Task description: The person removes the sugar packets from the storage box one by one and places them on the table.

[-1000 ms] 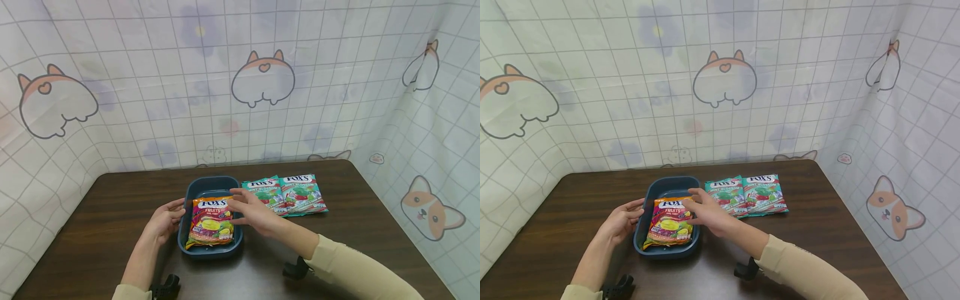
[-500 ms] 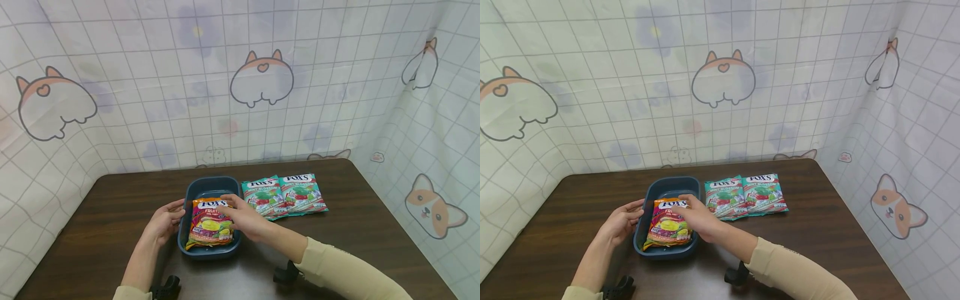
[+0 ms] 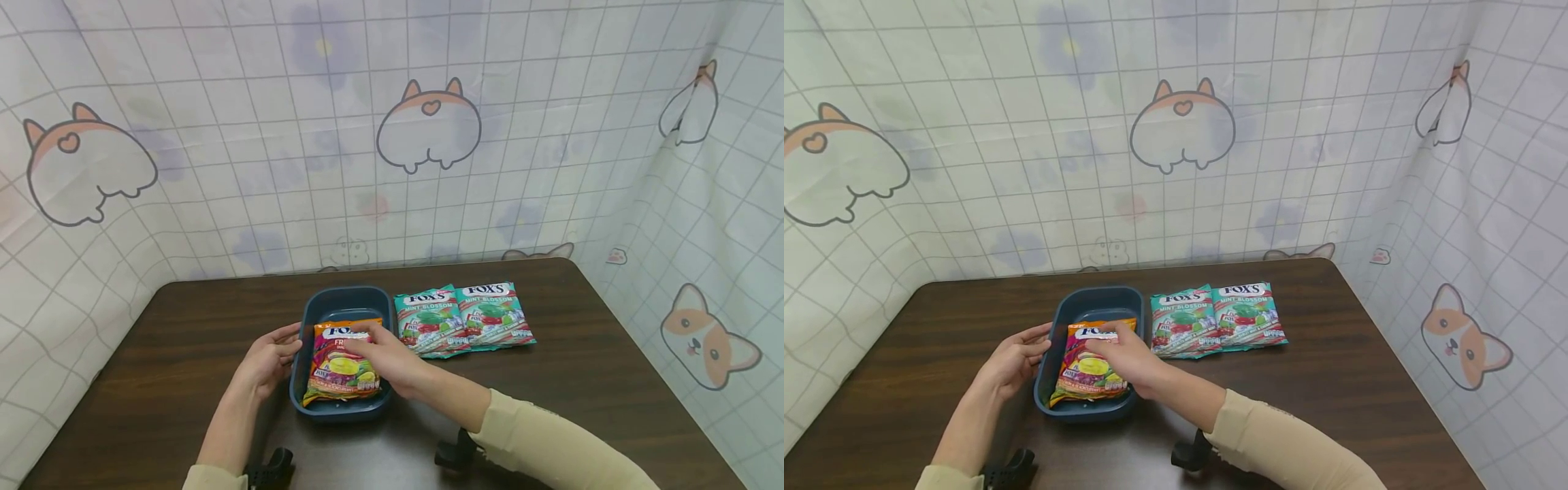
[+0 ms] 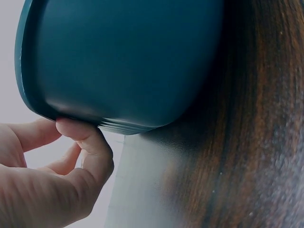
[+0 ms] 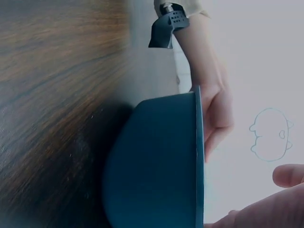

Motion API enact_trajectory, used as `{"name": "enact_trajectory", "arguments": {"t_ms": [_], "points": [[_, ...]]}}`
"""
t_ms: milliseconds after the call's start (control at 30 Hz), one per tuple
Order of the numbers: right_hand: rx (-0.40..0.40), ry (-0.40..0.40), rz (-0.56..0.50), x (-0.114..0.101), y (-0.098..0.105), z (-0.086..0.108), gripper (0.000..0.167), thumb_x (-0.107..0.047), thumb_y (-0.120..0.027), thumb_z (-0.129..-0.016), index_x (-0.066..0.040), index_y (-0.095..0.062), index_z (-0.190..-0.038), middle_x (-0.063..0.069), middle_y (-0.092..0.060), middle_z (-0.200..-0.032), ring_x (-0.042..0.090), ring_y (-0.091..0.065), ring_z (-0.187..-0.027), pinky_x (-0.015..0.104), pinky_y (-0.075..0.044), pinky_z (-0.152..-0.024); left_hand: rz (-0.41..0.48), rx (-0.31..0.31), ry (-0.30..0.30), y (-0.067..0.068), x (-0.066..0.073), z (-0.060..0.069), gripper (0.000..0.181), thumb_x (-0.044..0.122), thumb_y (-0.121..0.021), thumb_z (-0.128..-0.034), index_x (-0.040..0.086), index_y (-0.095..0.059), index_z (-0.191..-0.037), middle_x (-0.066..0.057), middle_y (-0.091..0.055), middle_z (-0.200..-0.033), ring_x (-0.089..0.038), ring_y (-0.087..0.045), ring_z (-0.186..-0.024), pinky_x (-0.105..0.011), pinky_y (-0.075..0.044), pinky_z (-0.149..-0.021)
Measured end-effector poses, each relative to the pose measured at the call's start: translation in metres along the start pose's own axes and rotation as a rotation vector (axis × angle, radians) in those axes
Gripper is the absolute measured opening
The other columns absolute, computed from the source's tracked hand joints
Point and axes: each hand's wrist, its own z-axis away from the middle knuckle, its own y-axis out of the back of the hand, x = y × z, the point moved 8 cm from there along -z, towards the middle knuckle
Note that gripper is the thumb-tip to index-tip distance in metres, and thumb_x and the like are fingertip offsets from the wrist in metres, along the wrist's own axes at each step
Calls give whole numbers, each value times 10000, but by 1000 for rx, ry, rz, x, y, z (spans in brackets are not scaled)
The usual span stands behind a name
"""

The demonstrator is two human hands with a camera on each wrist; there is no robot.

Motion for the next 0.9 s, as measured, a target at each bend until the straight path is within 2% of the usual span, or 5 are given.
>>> {"name": "enact_trajectory", "arguments": {"t_ms": [267,467,900], "points": [[53,-4,33,2,-6,0,605,-321,-655,-1009,-98,-395,-1508,167,-478,-1401,347,-477,-1235,593,-394,-1056,-1,3,3,0,0,1,508,64,-534,-1060,-20,-388,-1539,-184,-576,-1329,-215,-658,-1007,-351,-561,-866],[73,3,38,3,-7,-3,606,-270,-644,-1018,-79,-358,-1517,177,-460,-1416,360,-477,-1238,615,-383,-1059,-2,10,6,1,0,0,492,57,-521,-1063,-12,-397,-1534,-203,-558,-1347,-221,-655,-1022,-352,-558,-881],[97,0,6,8,-6,-3,643,-286,-672,-1003,-77,-355,-1522,199,-440,-1448,342,-495,-1232,576,-393,-1074,6,9,4,0,0,0,501,61,-523,-1064,-18,-388,-1540,-170,-593,-1299,-203,-661,-999,-345,-558,-862]]}}
